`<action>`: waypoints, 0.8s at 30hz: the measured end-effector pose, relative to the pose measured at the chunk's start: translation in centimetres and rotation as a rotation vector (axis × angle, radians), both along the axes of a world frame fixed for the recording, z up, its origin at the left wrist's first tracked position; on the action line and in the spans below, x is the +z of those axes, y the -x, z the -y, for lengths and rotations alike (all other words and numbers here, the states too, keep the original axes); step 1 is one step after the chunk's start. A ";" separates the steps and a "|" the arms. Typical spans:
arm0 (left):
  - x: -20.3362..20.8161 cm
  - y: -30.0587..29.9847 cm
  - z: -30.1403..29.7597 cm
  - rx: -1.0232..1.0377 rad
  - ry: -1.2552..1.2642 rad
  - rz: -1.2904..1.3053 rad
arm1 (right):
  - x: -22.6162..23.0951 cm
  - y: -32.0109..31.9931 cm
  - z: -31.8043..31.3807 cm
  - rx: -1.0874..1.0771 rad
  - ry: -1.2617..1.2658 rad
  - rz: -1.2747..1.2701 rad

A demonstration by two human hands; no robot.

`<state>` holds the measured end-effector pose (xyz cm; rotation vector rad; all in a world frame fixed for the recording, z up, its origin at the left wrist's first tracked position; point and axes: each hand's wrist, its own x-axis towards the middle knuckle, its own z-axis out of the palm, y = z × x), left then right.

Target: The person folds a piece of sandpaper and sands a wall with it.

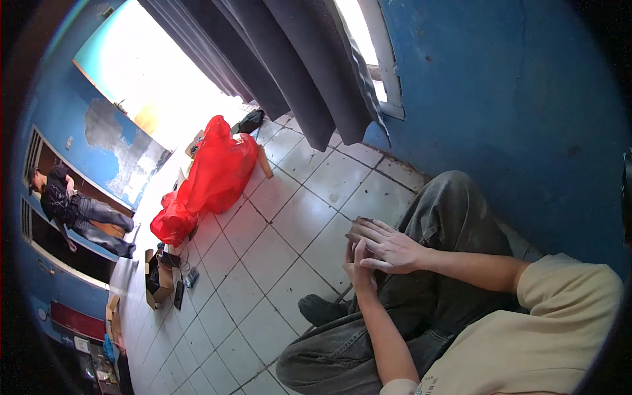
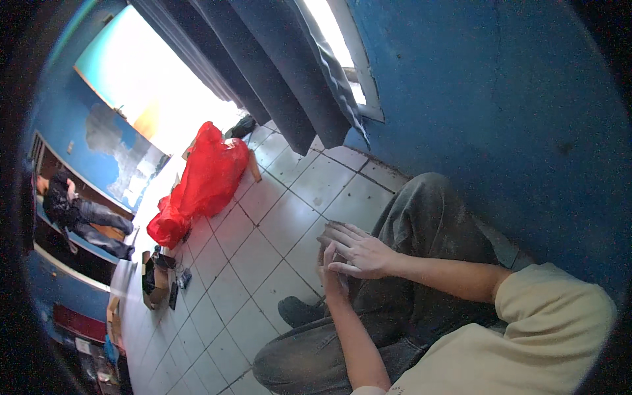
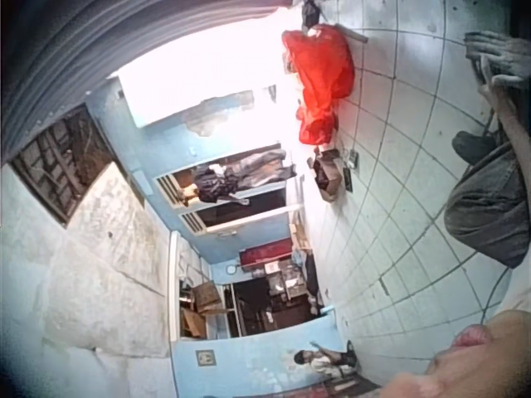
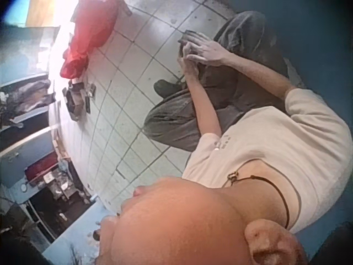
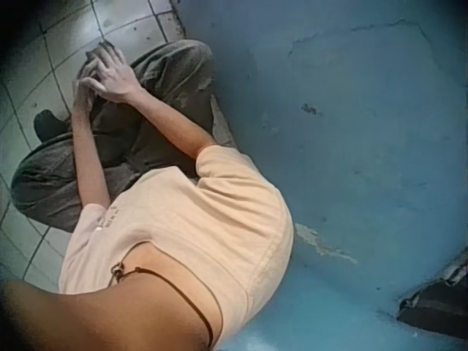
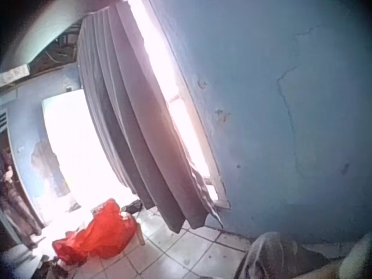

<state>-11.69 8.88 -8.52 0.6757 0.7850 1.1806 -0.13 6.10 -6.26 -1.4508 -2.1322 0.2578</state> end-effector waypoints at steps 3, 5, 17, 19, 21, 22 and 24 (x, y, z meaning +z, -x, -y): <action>0.0 0.1 0.0 0.000 0.003 -0.066 | 0.3 -0.1 0.1 0.010 -0.014 0.005; 0.6 0.1 0.2 -0.012 0.004 -0.037 | 0.2 -0.1 0.1 0.005 -0.027 -0.008; -1.0 0.4 -0.1 -0.025 0.038 0.014 | 0.0 0.0 0.0 0.002 -0.023 0.027; -0.8 0.1 -0.1 -0.006 0.015 0.044 | -0.1 -0.1 0.0 0.003 -0.020 0.041; -0.4 -0.2 0.0 -0.003 -0.016 0.082 | -0.2 -0.2 -0.1 0.003 -0.016 0.054; -0.5 -0.1 -0.1 0.004 -0.013 0.082 | -0.2 -0.2 -0.1 0.001 -0.030 0.063; -1.0 0.1 -0.2 -0.023 -0.015 0.053 | -0.1 -0.2 -0.1 0.003 -0.042 0.072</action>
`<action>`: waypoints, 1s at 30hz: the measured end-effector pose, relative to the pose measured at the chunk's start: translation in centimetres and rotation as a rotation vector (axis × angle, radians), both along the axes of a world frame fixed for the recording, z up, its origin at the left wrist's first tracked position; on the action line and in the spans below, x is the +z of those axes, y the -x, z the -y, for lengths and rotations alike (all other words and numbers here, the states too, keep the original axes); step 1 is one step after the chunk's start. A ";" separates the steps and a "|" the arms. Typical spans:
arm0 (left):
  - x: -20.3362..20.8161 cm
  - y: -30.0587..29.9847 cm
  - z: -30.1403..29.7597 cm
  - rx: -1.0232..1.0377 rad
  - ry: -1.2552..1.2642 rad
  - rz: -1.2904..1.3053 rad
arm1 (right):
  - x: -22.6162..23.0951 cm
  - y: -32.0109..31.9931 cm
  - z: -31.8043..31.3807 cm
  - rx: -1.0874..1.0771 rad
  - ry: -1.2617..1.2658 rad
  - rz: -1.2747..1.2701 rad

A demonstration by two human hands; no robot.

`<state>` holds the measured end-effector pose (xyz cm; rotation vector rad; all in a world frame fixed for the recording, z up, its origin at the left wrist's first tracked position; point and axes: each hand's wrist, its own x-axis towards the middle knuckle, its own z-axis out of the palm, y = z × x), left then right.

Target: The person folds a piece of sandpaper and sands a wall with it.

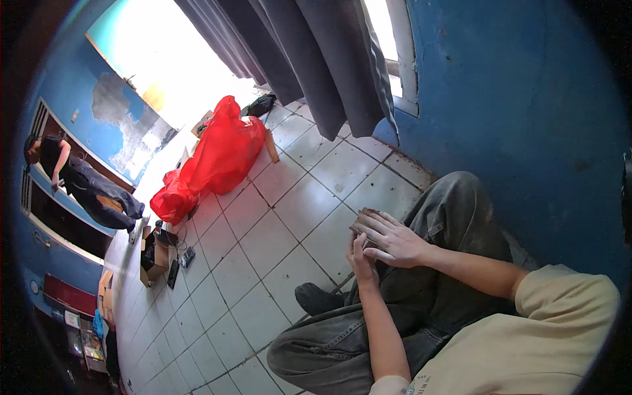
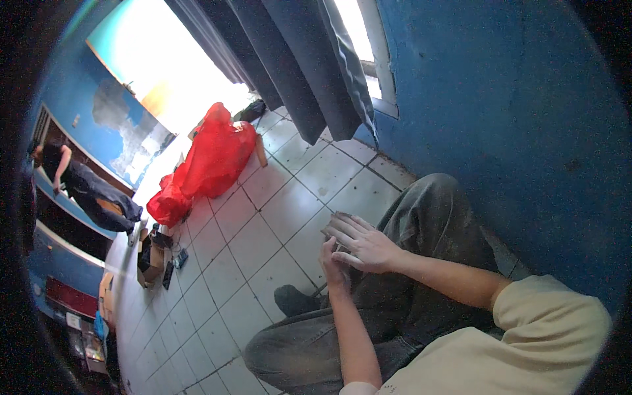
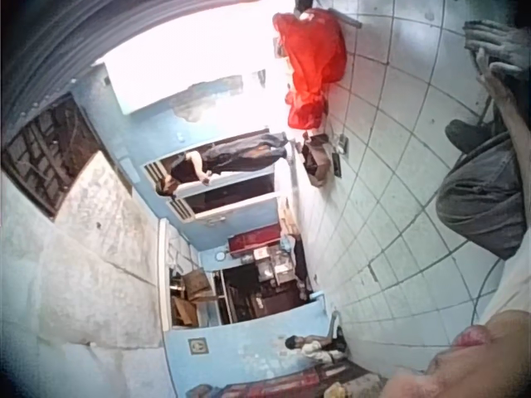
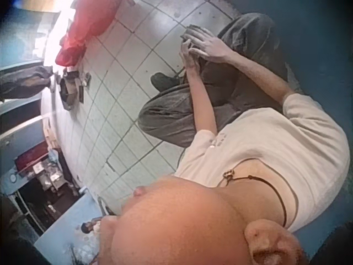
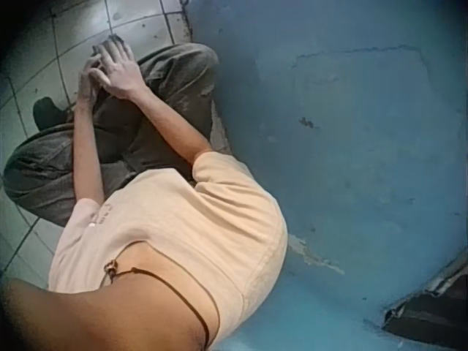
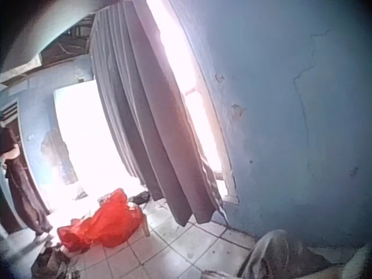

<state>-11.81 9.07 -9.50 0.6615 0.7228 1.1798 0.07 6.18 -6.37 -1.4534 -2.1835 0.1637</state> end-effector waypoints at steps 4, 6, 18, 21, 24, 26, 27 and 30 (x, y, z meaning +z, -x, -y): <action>-0.3 0.0 0.0 0.035 0.031 -0.021 | 0.5 0.1 0.1 -0.003 -0.005 -0.001; -0.9 0.1 -0.2 0.024 0.049 0.006 | 0.5 0.2 0.1 -0.001 -0.003 0.008; -3.9 0.4 -0.6 0.017 0.112 0.101 | 0.4 0.2 0.0 0.031 0.004 -0.022; -5.5 0.6 -0.7 0.049 0.139 0.130 | 1.1 0.3 0.3 -0.029 0.033 0.029; -3.2 -0.5 -0.3 0.061 0.156 0.163 | 0.7 0.2 0.4 -0.062 0.047 0.039; -2.3 -0.2 -0.1 0.041 0.057 0.184 | 1.0 0.4 0.3 -0.027 0.024 0.075; -2.3 -0.4 -0.1 0.053 0.046 0.099 | 1.3 0.4 0.4 -0.028 0.033 0.026; -1.2 -0.2 0.2 -0.039 0.030 0.028 | 1.3 0.3 0.3 -0.014 0.060 -0.007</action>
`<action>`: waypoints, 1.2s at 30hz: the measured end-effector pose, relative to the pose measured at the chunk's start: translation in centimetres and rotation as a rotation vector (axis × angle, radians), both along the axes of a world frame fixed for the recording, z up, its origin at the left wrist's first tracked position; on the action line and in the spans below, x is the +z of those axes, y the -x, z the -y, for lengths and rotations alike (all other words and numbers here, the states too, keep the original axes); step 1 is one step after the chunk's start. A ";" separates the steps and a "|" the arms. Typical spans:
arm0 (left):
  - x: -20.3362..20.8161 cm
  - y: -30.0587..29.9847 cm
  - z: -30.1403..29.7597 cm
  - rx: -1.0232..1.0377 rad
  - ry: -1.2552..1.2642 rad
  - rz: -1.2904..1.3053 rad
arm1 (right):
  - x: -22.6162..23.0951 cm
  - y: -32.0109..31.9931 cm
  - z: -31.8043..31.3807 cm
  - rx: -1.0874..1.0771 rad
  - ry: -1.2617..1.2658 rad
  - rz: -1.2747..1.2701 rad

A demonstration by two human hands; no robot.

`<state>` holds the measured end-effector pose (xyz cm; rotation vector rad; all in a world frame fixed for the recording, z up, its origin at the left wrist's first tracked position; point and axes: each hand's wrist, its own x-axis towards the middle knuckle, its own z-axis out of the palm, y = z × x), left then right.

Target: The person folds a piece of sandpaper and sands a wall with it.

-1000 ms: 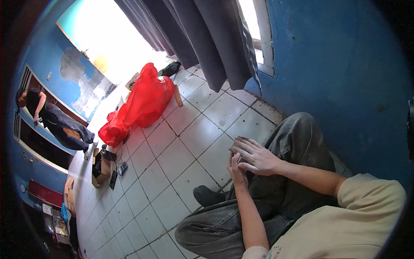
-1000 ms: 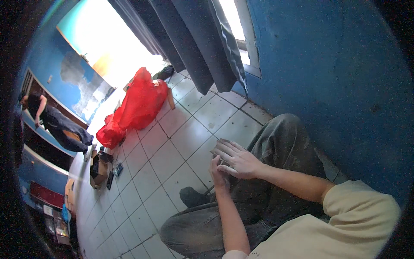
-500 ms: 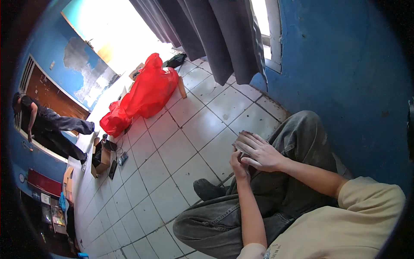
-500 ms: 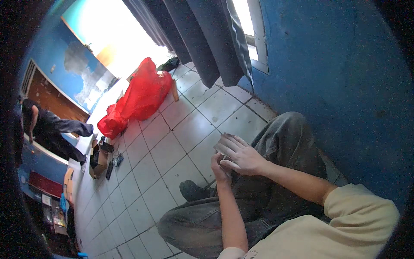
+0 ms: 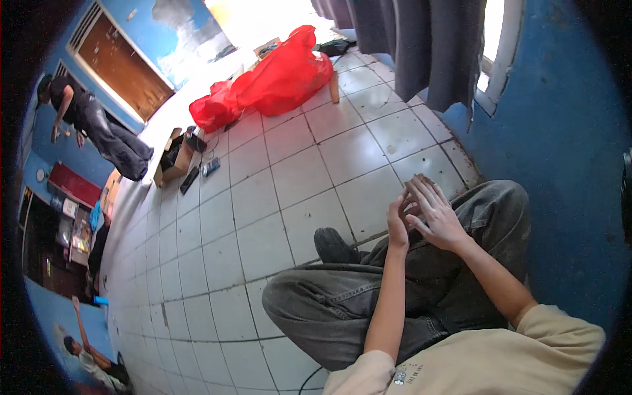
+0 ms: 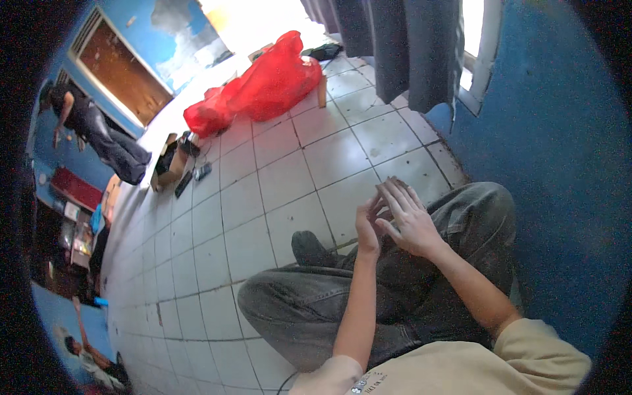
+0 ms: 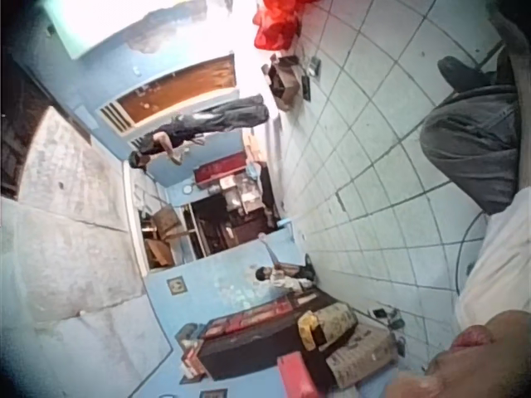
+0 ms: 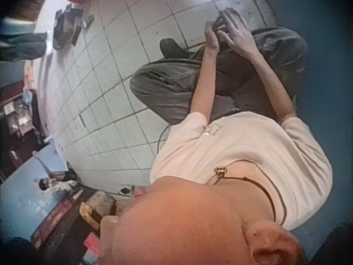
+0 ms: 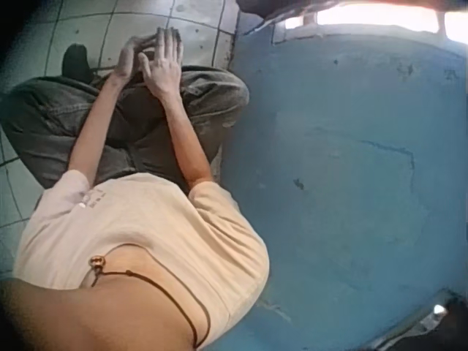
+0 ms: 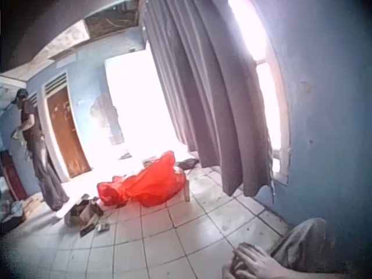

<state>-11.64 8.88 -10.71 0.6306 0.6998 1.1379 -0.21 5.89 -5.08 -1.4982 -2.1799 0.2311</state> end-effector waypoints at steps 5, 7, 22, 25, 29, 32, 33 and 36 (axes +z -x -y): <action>0.6 0.1 -0.1 -0.002 0.002 -0.043 | -0.1 0.1 -0.1 0.016 0.007 0.087; 0.0 -0.1 -0.4 0.024 0.004 0.002 | -0.6 0.3 -0.3 -0.009 0.001 0.079; -0.1 0.3 0.1 0.077 -0.032 0.154 | -1.0 0.1 -0.4 0.074 0.123 -0.216; -0.4 0.3 0.2 0.060 -0.049 0.186 | -1.3 -0.2 -0.3 0.079 0.122 -0.263; -1.2 0.2 -0.2 0.003 0.011 0.199 | -0.7 0.0 -0.2 0.134 0.129 -0.291; -1.4 -0.1 -0.3 0.006 0.042 0.181 | -0.2 0.2 0.0 0.120 0.188 -0.307; -1.4 0.0 -0.4 0.008 0.042 0.180 | -0.3 0.1 0.0 0.123 0.188 -0.307; -1.2 0.9 -0.1 0.021 0.054 0.180 | -0.5 0.4 0.2 0.104 0.266 -0.318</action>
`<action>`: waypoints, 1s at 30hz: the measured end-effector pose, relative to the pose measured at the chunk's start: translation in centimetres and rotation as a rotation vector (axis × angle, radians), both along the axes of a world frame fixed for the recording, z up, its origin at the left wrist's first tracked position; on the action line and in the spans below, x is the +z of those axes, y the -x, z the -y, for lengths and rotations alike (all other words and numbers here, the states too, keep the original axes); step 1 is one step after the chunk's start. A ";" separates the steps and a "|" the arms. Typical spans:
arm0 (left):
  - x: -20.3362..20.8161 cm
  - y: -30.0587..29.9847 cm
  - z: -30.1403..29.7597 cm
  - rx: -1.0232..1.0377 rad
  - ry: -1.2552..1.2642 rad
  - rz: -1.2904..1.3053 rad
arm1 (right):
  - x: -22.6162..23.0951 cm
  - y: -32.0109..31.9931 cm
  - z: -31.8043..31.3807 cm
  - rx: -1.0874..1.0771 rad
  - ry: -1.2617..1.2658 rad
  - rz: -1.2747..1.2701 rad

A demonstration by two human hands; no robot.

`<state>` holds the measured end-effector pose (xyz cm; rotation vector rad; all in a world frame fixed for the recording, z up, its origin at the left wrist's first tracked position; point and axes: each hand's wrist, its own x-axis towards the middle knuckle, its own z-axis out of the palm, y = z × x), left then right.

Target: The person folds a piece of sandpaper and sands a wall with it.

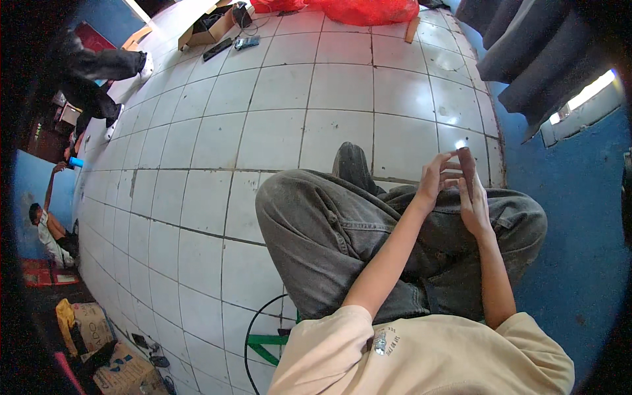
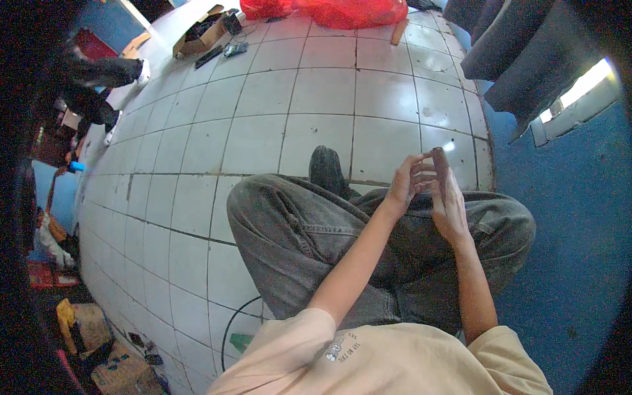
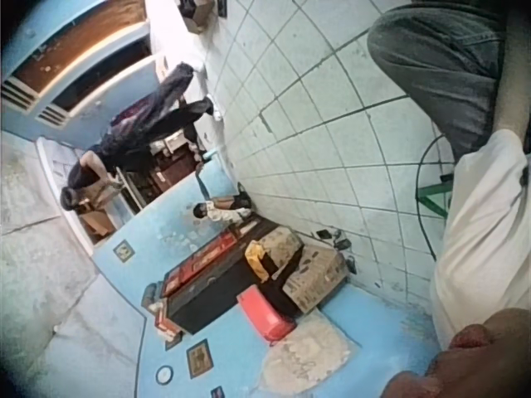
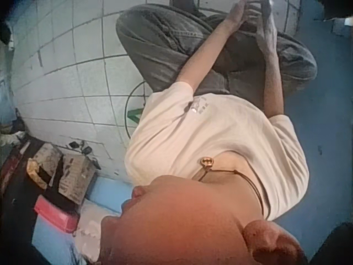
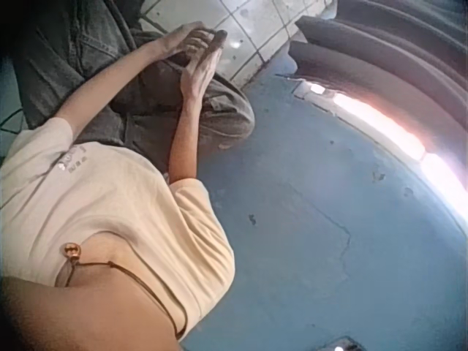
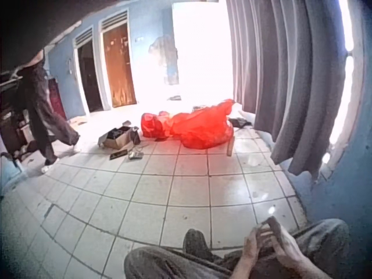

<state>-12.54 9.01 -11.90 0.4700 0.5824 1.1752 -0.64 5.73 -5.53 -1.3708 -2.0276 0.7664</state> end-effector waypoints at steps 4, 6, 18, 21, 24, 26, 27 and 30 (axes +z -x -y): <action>3.0 8.2 1.0 0.730 -0.105 0.055 | -2.1 -3.3 -0.6 -0.111 0.022 -0.065; 5.8 20.7 4.8 0.956 -0.161 0.213 | -1.2 -3.1 -0.5 -0.125 0.019 -0.128; 9.8 52.2 56.4 2.171 0.279 0.056 | 0.3 -1.8 -0.1 -0.052 0.047 -0.075; 10.1 50.9 58.0 2.265 0.310 0.143 | -0.7 -2.4 -0.3 -0.060 0.049 -0.058; 9.0 51.0 53.6 1.991 0.137 -0.097 | -0.5 -2.8 -0.1 -0.050 0.011 -0.074; 9.3 46.8 45.9 1.828 0.186 -0.521 | -0.3 -2.1 0.3 -0.099 0.111 -0.030; 10.5 44.0 41.3 1.741 0.199 -0.545 | -0.2 -1.8 0.5 -0.099 0.111 -0.040; 13.0 37.2 30.7 1.406 0.156 -0.328 | 0.7 -1.5 0.9 -0.020 0.030 -0.151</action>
